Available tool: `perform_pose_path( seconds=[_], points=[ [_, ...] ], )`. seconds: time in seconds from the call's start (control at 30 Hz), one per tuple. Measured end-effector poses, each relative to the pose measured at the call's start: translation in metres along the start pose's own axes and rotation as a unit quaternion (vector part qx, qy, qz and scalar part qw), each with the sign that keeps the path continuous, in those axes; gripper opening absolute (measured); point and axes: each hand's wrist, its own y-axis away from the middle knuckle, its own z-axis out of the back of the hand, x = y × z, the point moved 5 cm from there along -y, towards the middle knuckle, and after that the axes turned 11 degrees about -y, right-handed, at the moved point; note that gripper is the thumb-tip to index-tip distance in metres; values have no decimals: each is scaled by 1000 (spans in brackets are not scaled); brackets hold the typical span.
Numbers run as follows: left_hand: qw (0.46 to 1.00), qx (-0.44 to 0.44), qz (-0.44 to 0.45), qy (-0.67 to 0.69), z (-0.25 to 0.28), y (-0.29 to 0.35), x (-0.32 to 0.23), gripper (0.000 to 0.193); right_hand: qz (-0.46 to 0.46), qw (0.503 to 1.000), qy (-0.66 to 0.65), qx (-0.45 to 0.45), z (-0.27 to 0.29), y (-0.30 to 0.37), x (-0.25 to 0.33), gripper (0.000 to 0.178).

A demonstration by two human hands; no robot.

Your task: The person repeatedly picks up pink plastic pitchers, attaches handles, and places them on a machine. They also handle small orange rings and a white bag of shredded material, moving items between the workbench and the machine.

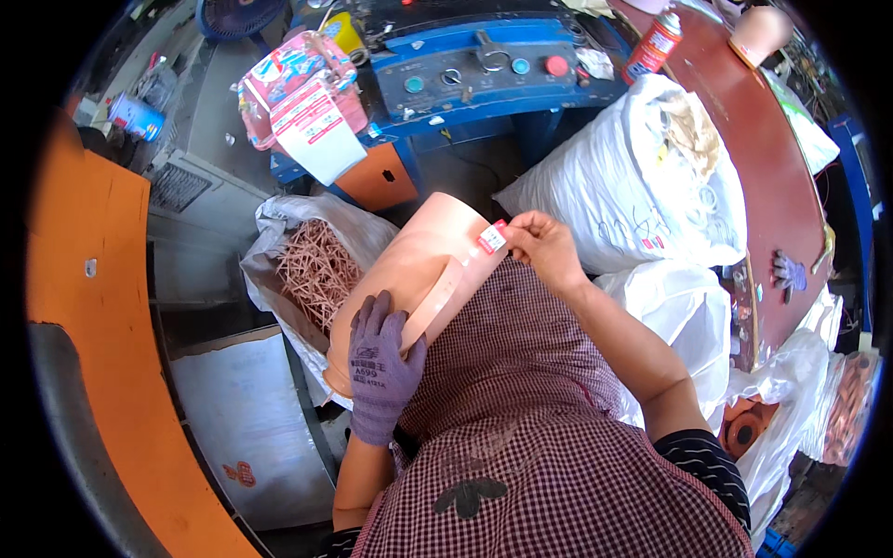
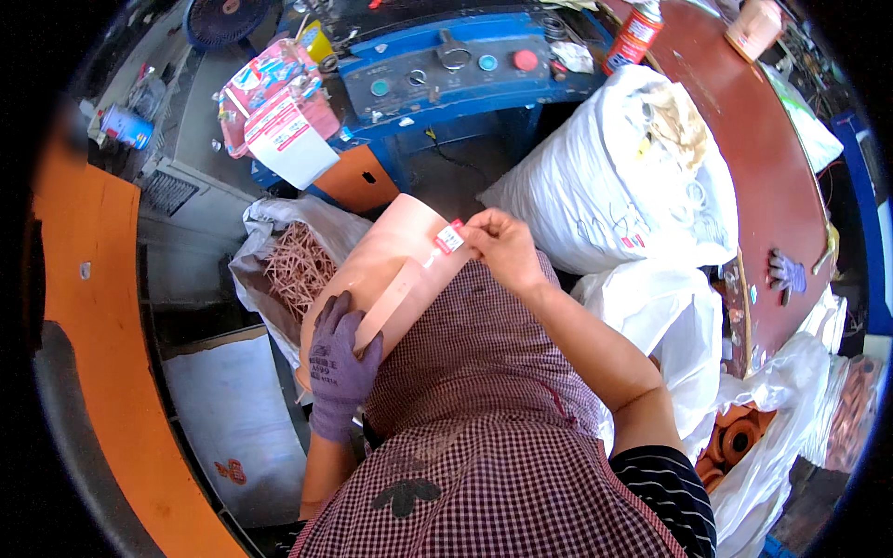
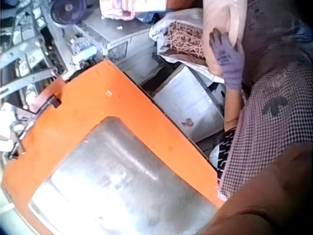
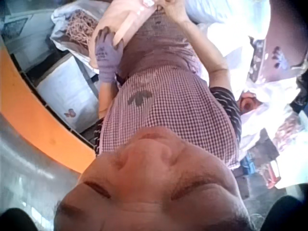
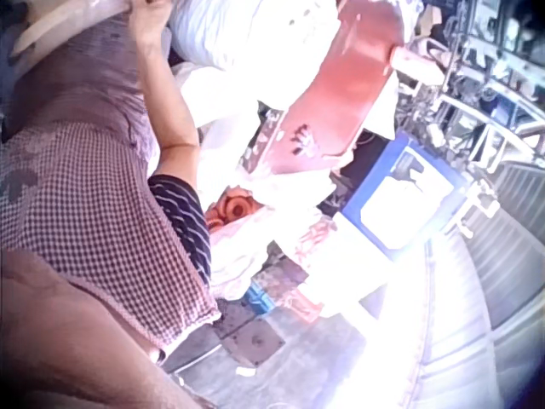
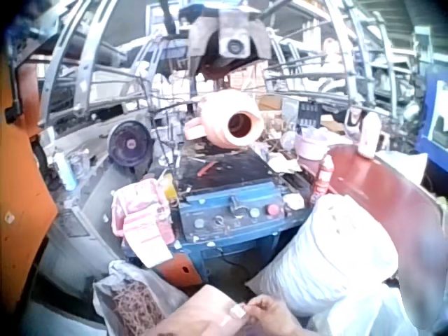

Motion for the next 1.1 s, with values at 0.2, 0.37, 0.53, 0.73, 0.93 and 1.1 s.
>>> perform_pose_path(
  seconds=[0.2, 0.37, 0.53, 0.73, 0.93, 1.1],
  points=[
    [1000, 8, -23, -16, -3, 0, -17, 37, 3, 998, -44, 37, 1, 9, -12, 8],
    [999, 6, -19, -28, -1, 2, -18, 38, 14, 998, -43, 45, -4, 3, -15, 8],
    [999, 19, -7, -42, -2, 3, -16, 38, 49, 998, -10, 35, -9, -2, -24, 10],
    [998, 25, 10, -52, -1, 1, -14, 36, 74, 962, 264, -19, 3, -12, -14, 22],
    [995, 87, 35, 18, 6, -13, -3, 35, -47, 998, 39, 8, 73, -4, 20, 23],
    [989, 136, 4, 49, 7, -30, -4, 35, 297, 893, 299, -157, 185, -16, 147, 16]
  ],
)
